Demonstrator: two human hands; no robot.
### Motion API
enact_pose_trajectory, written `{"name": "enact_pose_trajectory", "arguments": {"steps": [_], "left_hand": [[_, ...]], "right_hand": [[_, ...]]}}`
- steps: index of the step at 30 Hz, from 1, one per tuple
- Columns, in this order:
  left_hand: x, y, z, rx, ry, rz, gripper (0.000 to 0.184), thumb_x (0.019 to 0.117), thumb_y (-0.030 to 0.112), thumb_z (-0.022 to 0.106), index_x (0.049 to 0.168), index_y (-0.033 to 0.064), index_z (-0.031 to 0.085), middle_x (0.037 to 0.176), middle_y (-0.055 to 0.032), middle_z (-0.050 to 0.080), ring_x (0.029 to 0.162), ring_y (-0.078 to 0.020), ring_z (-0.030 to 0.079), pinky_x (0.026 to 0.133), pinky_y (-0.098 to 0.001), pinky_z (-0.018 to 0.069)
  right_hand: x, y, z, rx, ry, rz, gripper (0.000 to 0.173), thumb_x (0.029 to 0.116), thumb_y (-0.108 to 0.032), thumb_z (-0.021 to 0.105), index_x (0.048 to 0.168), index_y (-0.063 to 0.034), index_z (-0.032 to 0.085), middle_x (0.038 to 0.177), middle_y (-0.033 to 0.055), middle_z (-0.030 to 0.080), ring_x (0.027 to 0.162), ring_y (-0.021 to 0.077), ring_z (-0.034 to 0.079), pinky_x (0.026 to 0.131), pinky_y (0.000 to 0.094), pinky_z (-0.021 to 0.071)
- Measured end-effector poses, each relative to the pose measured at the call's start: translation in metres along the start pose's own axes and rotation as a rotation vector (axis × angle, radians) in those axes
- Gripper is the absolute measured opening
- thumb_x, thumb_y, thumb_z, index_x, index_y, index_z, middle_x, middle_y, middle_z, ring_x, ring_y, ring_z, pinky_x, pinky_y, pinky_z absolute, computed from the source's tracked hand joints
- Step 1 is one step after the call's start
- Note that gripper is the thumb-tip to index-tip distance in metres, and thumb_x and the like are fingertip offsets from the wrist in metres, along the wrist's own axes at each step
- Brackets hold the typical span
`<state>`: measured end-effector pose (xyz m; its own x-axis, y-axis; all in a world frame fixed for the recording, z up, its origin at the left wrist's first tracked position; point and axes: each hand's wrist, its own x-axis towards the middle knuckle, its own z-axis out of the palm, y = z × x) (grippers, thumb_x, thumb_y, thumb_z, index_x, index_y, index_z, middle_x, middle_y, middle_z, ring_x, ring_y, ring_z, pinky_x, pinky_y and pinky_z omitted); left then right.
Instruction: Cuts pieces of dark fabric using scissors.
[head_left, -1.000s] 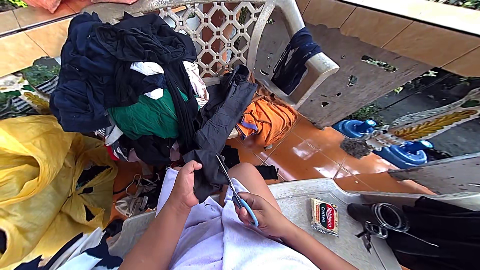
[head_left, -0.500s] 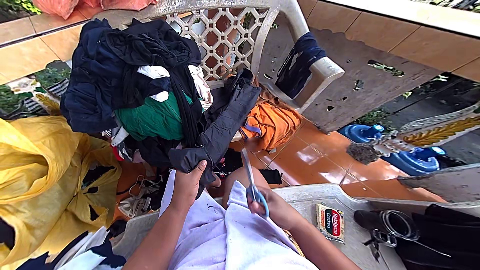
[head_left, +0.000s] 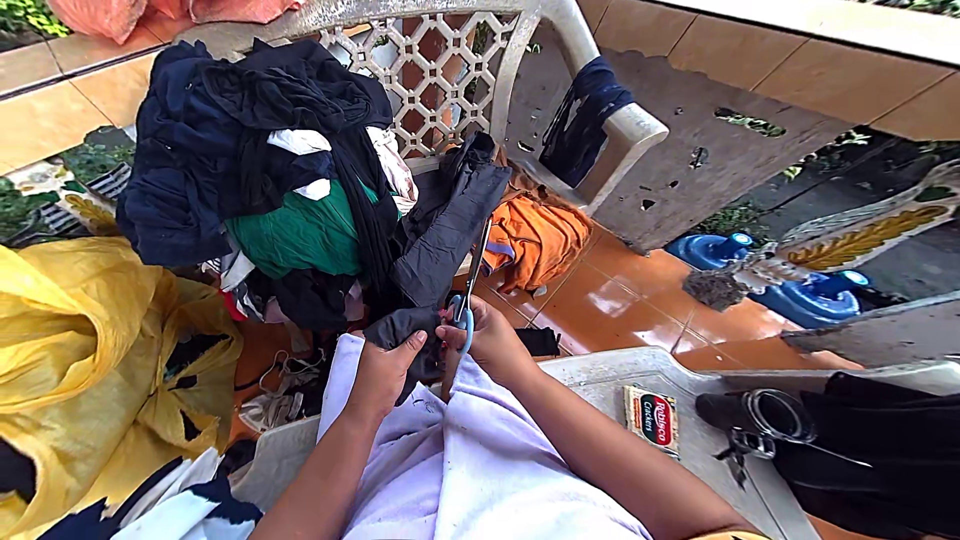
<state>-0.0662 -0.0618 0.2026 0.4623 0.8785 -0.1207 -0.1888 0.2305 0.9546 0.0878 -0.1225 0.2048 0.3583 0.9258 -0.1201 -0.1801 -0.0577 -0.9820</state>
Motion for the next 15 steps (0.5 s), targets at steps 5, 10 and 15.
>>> {"name": "enact_pose_trajectory", "arguments": {"steps": [5,10,15], "left_hand": [[0.003,0.014,-0.008,0.055,-0.04,-0.081,0.018,0.0947,-0.007,0.061,0.111,-0.001,0.062,0.098,-0.0029,0.072,0.094,-0.0066,0.069,0.089,-0.0252,0.0579],[0.008,0.017,-0.006,0.006,0.013,-0.188,0.018,0.104,0.006,0.054,0.12,-0.001,0.058,0.102,-0.0079,0.071,0.095,-0.0115,0.07,0.088,-0.0296,0.0593],[0.013,0.017,-0.007,-0.033,0.124,-0.111,0.024,0.105,0.008,0.053,0.127,-0.002,0.054,0.107,-0.0081,0.07,0.099,-0.0101,0.069,0.09,-0.0285,0.0587]], "right_hand": [[0.005,-0.004,-0.007,0.159,-0.081,0.032,0.024,0.0793,0.005,0.07,0.092,-0.0093,0.056,0.072,-0.0061,0.063,0.057,0.0023,0.059,0.055,0.0173,0.0512],[0.011,0.003,-0.014,0.03,-0.027,-0.024,0.013,0.0917,-0.005,0.066,0.099,-0.0063,0.055,0.075,-0.0042,0.065,0.058,0.0019,0.058,0.055,0.017,0.0495],[-0.021,0.014,-0.03,-0.137,-0.322,-0.131,0.028,0.0966,-0.038,0.062,0.1,-0.0103,0.058,0.075,-0.0129,0.061,0.065,-0.0045,0.056,0.06,0.0161,0.047]]}}
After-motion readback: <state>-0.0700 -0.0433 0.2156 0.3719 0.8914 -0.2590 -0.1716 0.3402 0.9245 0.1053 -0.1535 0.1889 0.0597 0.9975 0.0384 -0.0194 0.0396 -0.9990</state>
